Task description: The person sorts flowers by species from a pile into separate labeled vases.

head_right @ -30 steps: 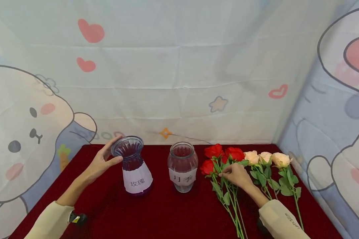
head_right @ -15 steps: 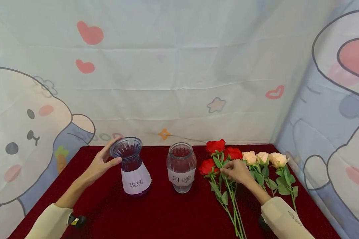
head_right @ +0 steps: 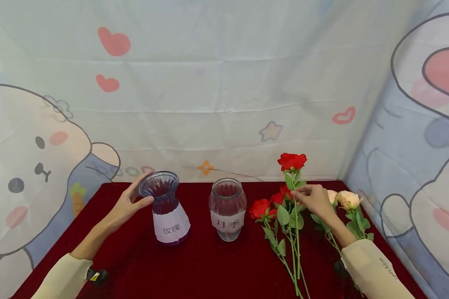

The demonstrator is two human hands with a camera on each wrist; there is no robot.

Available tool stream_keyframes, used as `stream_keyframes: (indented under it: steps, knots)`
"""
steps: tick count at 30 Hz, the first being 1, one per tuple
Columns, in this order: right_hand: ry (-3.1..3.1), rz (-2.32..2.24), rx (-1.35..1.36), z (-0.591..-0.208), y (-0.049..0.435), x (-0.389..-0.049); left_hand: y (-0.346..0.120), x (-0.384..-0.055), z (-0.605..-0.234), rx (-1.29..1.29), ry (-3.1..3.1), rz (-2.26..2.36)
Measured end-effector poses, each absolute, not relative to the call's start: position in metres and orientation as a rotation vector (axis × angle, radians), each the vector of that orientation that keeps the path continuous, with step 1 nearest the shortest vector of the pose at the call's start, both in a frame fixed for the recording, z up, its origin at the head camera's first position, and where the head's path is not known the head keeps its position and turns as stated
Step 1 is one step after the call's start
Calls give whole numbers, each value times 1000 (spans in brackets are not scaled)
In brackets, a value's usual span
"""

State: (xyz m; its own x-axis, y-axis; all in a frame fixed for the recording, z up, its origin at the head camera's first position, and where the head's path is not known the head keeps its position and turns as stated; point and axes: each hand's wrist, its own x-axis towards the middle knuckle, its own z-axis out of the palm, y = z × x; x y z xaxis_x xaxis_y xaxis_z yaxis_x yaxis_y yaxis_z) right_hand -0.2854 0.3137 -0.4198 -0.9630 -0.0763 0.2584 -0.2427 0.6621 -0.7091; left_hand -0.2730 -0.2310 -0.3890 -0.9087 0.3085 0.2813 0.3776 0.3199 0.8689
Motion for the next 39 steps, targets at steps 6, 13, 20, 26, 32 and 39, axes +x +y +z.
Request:
stream_keyframes:
  steps: [6, 13, 20, 26, 32, 39]
  knots:
    - [-2629, 1287, 142, -407, 326, -283, -230, -273, -387, -653, -2485, -1682]
    - [-2529, 1567, 70, -413, 333, -281, -234, -267, -390, -655, -2470, -1751]
    - [-2335, 1961, 144, -398, 351, -280, -234, -269, -392, -682, -2462, -1776]
    - [-2226, 2238, 222, -388, 362, -274, -229, -272, -394, -705, -2427, -1839]
    - [-1813, 2753, 399, -376, 361, -266, -229, -273, -394, -696, -2412, -1862]
    - [-1634, 2888, 600, -364, 344, -257, -230, -272, -395, -705, -2435, -1859]
